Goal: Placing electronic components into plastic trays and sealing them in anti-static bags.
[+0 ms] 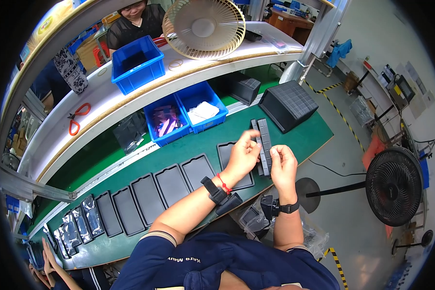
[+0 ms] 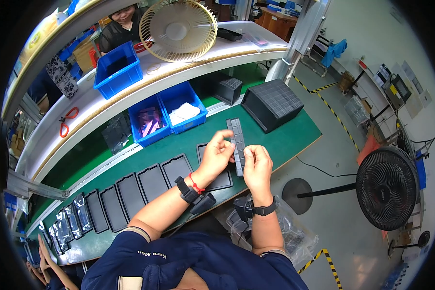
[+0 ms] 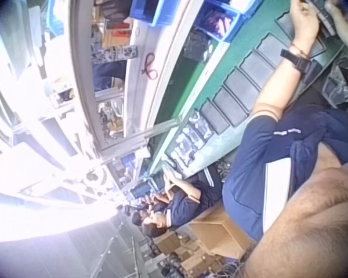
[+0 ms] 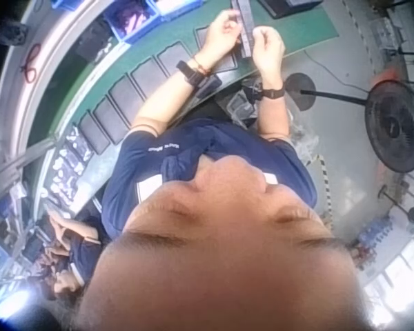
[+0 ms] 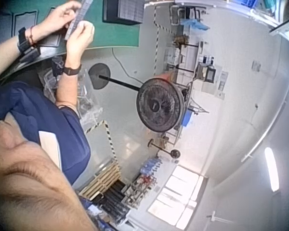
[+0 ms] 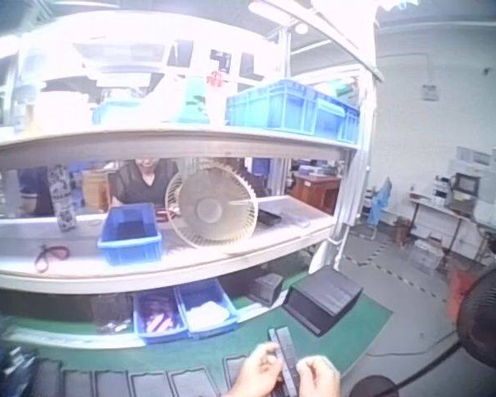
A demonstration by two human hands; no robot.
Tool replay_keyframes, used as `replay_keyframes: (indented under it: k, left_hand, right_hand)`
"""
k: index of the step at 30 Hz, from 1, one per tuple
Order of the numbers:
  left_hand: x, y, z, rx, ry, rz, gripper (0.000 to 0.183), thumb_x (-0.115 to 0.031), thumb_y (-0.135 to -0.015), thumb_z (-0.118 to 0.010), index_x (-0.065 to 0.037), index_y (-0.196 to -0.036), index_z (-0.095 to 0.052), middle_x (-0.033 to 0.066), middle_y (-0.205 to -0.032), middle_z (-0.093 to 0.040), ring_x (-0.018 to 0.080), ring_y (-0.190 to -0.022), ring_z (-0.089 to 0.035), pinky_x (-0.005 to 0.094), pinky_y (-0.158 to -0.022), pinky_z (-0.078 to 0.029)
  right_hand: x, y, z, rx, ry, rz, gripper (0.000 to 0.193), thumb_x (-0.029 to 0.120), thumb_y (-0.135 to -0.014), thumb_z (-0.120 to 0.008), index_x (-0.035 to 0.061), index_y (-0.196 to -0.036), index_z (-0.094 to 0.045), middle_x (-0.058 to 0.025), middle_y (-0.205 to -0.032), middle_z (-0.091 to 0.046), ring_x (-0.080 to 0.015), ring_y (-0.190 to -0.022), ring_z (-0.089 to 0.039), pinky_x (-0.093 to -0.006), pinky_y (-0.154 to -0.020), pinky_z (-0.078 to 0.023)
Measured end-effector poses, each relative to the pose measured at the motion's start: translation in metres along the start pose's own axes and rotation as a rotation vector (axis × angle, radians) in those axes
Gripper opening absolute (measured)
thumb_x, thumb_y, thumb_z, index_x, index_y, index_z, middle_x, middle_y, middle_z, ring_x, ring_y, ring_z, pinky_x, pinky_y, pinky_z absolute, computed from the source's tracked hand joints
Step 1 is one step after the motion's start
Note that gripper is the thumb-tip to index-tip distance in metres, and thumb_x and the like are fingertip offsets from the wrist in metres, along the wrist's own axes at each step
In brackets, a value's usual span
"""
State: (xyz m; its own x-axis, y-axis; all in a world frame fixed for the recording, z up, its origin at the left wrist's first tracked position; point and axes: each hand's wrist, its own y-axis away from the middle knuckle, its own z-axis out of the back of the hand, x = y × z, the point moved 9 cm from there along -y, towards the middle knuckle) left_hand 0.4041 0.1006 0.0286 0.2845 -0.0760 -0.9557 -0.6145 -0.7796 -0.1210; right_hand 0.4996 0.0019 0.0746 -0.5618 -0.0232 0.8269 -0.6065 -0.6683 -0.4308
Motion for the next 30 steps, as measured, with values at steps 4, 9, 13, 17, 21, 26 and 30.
replay_keyframes:
  k: [4,9,13,17,21,26,30]
  left_hand:
    - [0.005,0.002,-0.003,0.060,0.120,0.049,0.015,-0.014,-0.088,-0.065,-0.001,-0.082,-0.061,-0.0042,-0.073,-0.051,0.0043,-0.067,-0.047,0.0194,-0.060,-0.039]
    - [-0.012,0.005,0.004,-0.037,-0.171,-0.174,0.017,-0.012,-0.086,-0.066,-0.001,-0.076,-0.059,-0.0023,-0.074,-0.050,0.0055,-0.067,-0.047,0.0200,-0.060,-0.038]
    - [-0.038,0.012,0.004,-0.060,-0.365,-0.252,0.020,-0.011,-0.083,-0.067,0.001,-0.072,-0.056,0.0021,-0.076,-0.050,0.0076,-0.065,-0.048,0.0219,-0.053,-0.039]
    - [-0.043,0.013,0.013,-0.106,-0.328,-0.299,0.019,-0.010,-0.083,-0.068,0.001,-0.072,-0.056,0.0025,-0.077,-0.050,0.0079,-0.065,-0.048,0.0213,-0.053,-0.040]
    - [-0.065,0.020,0.035,-0.165,-0.355,-0.342,0.018,-0.007,-0.082,-0.067,0.001,-0.070,-0.055,0.0028,-0.075,-0.049,0.0079,-0.063,-0.047,0.0206,-0.053,-0.039]
    - [-0.072,0.029,0.048,-0.196,-0.507,-0.338,0.021,-0.009,-0.079,-0.069,0.000,-0.066,-0.055,0.0023,-0.069,-0.050,0.0087,-0.057,-0.046,0.0235,-0.051,-0.038]
    - [-0.067,0.032,0.038,-0.148,-0.580,-0.319,0.020,-0.010,-0.078,-0.070,0.000,-0.067,-0.056,0.0042,-0.068,-0.049,0.0119,-0.058,-0.047,0.0256,-0.051,-0.038]
  right_hand:
    - [0.011,0.002,-0.002,0.011,-0.038,0.053,0.011,0.007,-0.088,-0.057,-0.0013,-0.080,-0.057,-0.0075,-0.072,-0.055,-0.0139,-0.060,-0.050,-0.0270,-0.055,-0.041]
    - [-0.021,0.004,-0.008,0.074,-0.440,-0.201,0.011,0.010,-0.092,-0.056,0.0031,-0.084,-0.057,0.0058,-0.072,-0.051,-0.0012,-0.066,-0.044,-0.0187,-0.056,-0.037]
    - [-0.026,0.000,0.003,0.022,-0.500,-0.199,0.011,0.011,-0.093,-0.055,0.0025,-0.086,-0.058,0.0055,-0.073,-0.051,-0.0014,-0.066,-0.044,-0.0176,-0.059,-0.038]
    - [-0.023,-0.004,0.014,-0.094,-0.336,-0.131,0.014,0.014,-0.095,-0.053,0.0039,-0.087,-0.057,0.0064,-0.076,-0.050,-0.0012,-0.068,-0.042,-0.0174,-0.060,-0.036]
    - [-0.064,-0.024,0.024,0.053,-0.586,-0.318,0.020,0.017,-0.097,-0.045,0.0038,-0.088,-0.058,0.0041,-0.076,-0.055,-0.0036,-0.066,-0.048,-0.0199,-0.061,-0.040]
    - [-0.143,-0.032,0.003,0.409,-0.321,-0.631,0.018,0.019,-0.093,-0.053,0.0026,-0.087,-0.060,0.0001,-0.076,-0.057,-0.0075,-0.066,-0.051,-0.0246,-0.059,-0.044]
    - [-0.044,-0.028,-0.003,0.144,-0.141,-0.096,0.014,0.015,-0.082,-0.070,0.0057,-0.088,-0.060,0.0008,-0.080,-0.059,-0.0066,-0.070,-0.052,-0.0223,-0.064,-0.045]
